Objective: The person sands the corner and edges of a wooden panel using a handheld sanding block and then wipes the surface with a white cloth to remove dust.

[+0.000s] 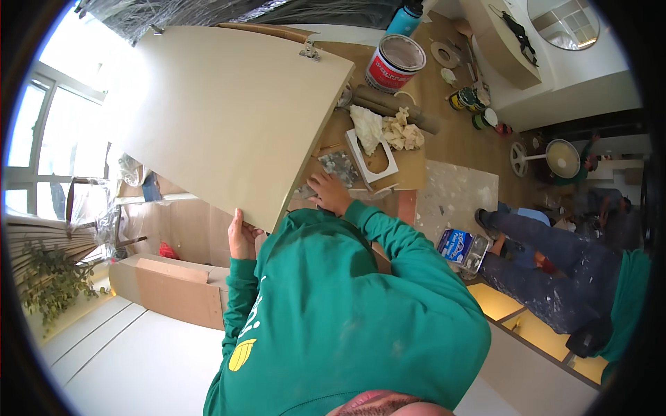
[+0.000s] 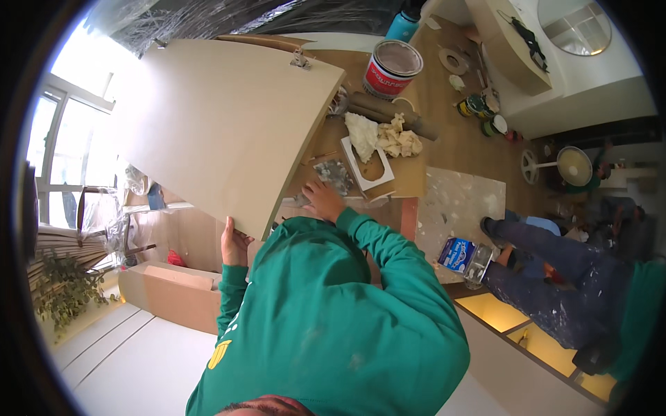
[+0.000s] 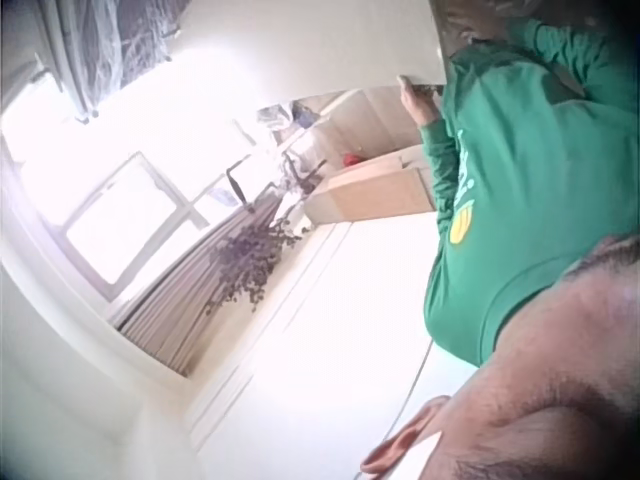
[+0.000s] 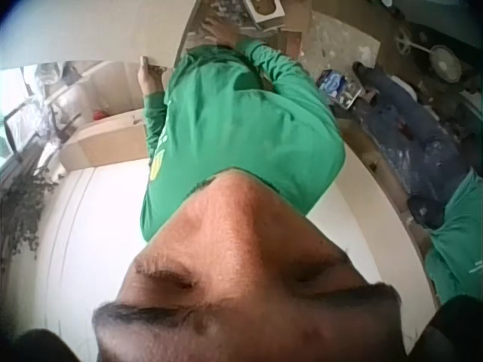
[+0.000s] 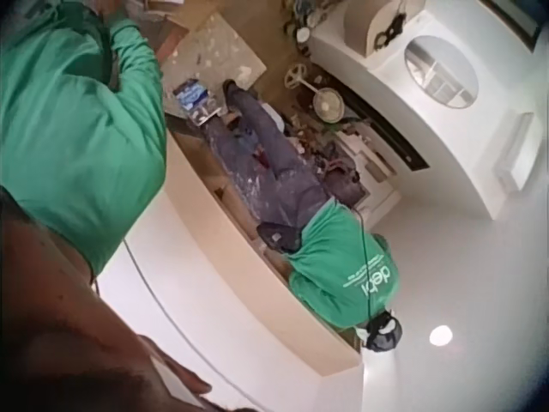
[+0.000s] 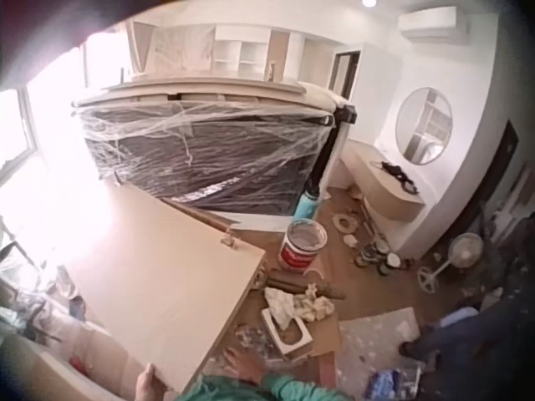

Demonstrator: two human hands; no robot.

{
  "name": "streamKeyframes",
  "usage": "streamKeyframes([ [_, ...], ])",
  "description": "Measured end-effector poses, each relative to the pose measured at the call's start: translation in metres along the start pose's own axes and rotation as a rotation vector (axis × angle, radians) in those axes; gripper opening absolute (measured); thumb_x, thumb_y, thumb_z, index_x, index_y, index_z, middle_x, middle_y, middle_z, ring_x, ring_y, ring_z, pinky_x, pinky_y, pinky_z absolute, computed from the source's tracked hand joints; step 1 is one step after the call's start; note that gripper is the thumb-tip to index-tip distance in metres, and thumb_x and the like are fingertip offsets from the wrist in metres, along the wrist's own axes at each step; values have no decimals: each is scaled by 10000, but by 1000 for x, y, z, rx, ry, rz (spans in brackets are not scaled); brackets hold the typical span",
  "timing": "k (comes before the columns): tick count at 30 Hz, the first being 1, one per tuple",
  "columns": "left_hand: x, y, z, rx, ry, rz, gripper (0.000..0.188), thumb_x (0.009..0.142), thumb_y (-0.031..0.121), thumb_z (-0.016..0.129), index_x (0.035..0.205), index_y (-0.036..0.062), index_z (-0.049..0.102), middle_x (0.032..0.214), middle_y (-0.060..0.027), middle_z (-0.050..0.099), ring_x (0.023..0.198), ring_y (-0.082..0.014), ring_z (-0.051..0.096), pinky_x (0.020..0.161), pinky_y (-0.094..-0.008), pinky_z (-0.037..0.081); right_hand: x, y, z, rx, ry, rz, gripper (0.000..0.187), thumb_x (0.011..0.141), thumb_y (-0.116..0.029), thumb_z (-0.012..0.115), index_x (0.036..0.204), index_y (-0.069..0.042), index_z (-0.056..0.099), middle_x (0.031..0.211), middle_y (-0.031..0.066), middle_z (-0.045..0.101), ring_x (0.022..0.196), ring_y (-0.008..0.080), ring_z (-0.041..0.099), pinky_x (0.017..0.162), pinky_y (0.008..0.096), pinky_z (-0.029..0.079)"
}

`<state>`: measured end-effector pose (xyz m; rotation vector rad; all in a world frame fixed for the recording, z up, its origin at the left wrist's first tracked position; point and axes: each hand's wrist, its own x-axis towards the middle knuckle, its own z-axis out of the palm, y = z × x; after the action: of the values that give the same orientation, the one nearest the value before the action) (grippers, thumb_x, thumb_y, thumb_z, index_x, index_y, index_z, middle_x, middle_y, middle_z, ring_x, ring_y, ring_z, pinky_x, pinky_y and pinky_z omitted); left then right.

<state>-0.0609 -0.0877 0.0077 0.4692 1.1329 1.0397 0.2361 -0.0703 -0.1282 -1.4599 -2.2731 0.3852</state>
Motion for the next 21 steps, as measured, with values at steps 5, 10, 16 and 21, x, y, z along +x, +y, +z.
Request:
streamKeyframes([
  [5,4,-2,16,-49,21,6,418,1056,455,528,1172,69,636,946,-37,735,808,-122,708,643,-263,556,-12,5,2,-15,-33,133,395,794,-198,764,1145,-94,617,1202,109,574,1165,298,518,956,457,432],
  [10,2,-7,16,-117,-1,13,448,1065,447,512,1240,44,602,1034,-64,734,863,-144,723,687,-284,586,-7,10,-21,126,33,185,262,794,-167,759,1014,-69,655,981,110,644,979,311,607,924,465,441],
  [16,3,-11,15,-178,-2,2,513,1068,449,500,1284,-10,574,1117,-123,720,928,-191,738,741,-322,624,20,36,-98,297,492,492,183,942,-184,670,970,-4,681,822,171,657,823,392,643,736,404,507],
  [21,3,-14,9,-183,-41,-6,553,1060,472,510,1286,-27,581,1127,-142,715,954,-209,737,784,-348,633,47,19,-157,159,466,266,334,1028,-77,499,1335,-8,611,1226,194,609,1127,367,608,919,419,501],
])
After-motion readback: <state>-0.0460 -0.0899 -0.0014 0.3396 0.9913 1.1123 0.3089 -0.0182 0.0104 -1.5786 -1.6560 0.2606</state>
